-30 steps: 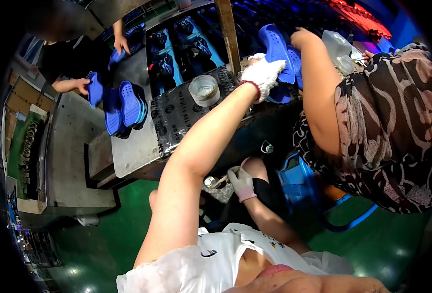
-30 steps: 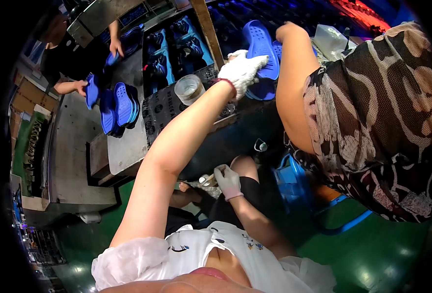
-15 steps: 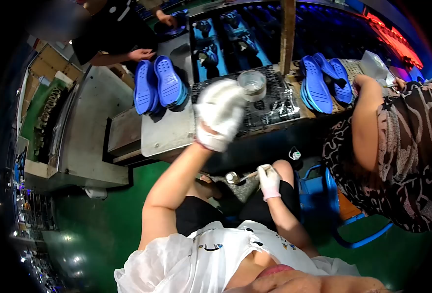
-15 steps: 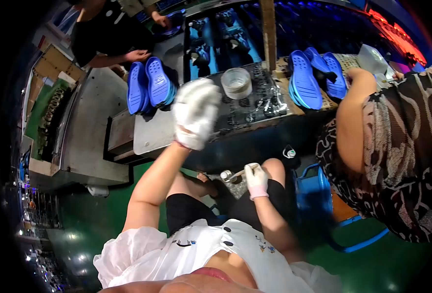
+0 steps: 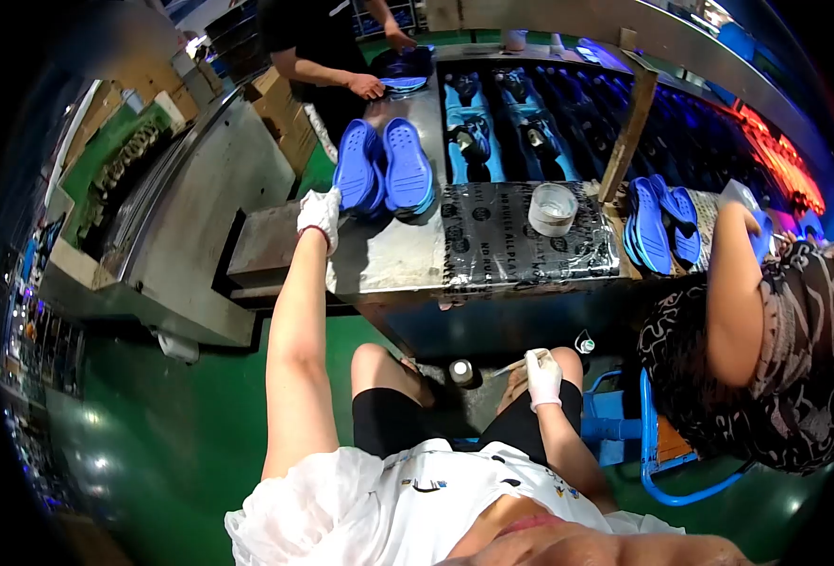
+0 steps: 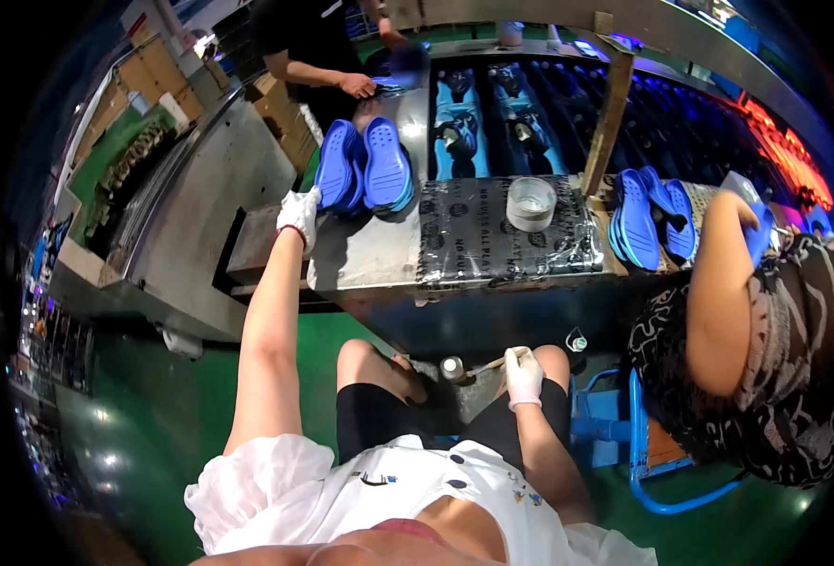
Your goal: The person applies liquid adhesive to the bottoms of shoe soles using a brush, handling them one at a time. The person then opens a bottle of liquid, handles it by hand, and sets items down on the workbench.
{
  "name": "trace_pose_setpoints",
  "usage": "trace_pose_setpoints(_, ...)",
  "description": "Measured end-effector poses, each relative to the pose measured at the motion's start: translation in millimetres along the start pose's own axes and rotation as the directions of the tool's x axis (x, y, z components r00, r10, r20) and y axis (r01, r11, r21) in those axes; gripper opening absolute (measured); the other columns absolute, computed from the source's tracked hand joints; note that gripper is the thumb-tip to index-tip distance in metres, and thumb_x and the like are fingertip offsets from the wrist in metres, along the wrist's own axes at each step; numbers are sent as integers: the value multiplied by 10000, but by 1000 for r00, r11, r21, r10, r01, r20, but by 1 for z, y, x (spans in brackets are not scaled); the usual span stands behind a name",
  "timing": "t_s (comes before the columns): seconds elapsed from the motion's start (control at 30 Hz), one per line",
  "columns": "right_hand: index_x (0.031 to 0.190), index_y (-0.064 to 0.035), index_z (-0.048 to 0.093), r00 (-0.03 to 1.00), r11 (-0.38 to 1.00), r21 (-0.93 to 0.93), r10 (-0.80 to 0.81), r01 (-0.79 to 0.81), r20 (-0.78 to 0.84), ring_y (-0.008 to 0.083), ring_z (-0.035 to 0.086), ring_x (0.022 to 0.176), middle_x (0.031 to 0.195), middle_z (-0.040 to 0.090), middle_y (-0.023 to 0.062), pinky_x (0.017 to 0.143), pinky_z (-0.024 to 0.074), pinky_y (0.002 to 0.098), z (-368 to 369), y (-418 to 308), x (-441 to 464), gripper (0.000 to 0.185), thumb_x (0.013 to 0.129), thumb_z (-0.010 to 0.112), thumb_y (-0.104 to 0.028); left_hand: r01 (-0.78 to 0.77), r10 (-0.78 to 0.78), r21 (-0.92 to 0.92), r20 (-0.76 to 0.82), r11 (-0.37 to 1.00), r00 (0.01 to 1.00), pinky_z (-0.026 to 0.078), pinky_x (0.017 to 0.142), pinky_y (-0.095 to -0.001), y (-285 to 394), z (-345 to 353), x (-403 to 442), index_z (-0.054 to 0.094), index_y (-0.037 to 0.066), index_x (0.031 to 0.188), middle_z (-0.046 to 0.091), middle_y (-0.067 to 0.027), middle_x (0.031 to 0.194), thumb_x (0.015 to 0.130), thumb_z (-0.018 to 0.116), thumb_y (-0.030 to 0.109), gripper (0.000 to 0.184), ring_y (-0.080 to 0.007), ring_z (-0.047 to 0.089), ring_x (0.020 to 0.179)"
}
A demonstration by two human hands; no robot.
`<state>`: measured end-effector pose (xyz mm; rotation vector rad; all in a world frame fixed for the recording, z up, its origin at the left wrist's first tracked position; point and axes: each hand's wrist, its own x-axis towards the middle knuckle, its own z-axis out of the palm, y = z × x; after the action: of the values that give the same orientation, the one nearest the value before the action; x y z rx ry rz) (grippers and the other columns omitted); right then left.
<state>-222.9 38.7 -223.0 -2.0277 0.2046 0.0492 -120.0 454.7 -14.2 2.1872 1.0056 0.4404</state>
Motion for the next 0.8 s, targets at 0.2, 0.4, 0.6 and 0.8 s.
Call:
trace_pose_setpoints(0.2,876,-19,640,996,996,20,-85,85,2,253,661,716,751,663,155,657,493,358,-1,4,-2,288,860,612,-306,601,75,-796,605,71,793,440,425,-184,-35,-5,-11,561,74,962,606,-145,875,890,567,165,116,-129,558,629)
trace_pose_setpoints(0.4,954,-38,609,990,928,346,-138,139,-28,91,581,640,706,607,23,570,442,219,-4,3,-4,114,906,591,-140,212,250,-977,208,10,946,484,564,-221,-27,7,-132,546,67,1046,589,-32,916,868,576,48,182,-113,546,711)
trace_pose_setpoints(0.6,1000,16,596,930,774,517,-321,366,-178,111,605,721,886,606,65,662,491,226,-56,-128,-50,126,888,540,18,-36,-36,-908,-56,417,998,460,526,-222,-11,20,-225,518,45,1118,598,-39,871,797,696,8,369,-96,554,655)
trace_pose_setpoints(0.8,929,51,578,631,549,329,-738,768,-241,169,601,606,783,620,136,544,484,254,-66,-180,-68,204,743,565,135,-10,32,-824,9,566,999,473,565,-238,1,15,-259,628,10,849,635,-37,775,790,719,52,116,-87,584,645)
